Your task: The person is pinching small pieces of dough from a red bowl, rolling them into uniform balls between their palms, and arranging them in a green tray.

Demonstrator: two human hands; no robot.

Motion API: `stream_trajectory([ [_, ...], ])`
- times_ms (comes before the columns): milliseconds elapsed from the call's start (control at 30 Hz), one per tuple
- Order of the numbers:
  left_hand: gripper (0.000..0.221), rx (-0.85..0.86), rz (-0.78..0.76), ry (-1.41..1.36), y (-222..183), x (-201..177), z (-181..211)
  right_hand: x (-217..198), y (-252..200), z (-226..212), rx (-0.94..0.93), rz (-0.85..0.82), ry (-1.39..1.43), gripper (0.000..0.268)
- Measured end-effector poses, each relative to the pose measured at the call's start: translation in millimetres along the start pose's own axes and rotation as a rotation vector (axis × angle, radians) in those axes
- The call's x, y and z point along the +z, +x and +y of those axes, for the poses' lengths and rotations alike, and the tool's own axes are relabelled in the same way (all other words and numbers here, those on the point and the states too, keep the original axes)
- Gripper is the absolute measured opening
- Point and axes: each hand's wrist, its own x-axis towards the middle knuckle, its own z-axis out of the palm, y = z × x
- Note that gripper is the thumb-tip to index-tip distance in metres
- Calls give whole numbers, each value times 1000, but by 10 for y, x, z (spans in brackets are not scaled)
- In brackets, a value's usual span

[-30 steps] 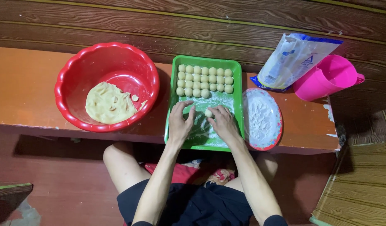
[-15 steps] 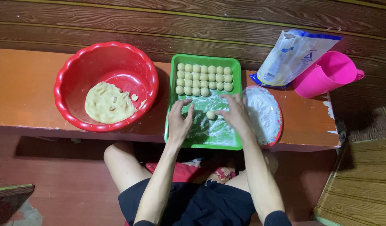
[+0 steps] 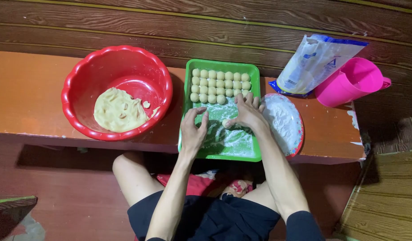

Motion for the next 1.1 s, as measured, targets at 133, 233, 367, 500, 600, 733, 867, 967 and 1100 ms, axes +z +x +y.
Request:
stream_trajectory([
  [133,10,-3,-6,-9,26,5,26,35,127,-37,35,-49,-57,82],
  [233,10,-3,-16,-6,42,24,-4,158,297,6,53,-74,-93,85],
  [367,10,-3,-35,-8,58,16,24,179,371,-17,75,-109,-153,90],
  [500,10,-4,-42,-20,62,27,25,238,385,-47,82,-97,-213,96],
  [600,10,6,-37,-4,71,30,12,377,481,7,98,-53,-296,87],
  [733,11,-9,-53,-7,70,29,29,428,521,6,114,-59,-307,91],
  [867,12,10,-65,-6,56,38,28,383,444,-77,142,-84,-309,86],
  [967,12,8,-70,7,60,48,20,404,481,-84,146,-96,-301,89],
  [1100,11,21,-74,8,53,53,6,454,539,-38,136,-115,-304,93],
])
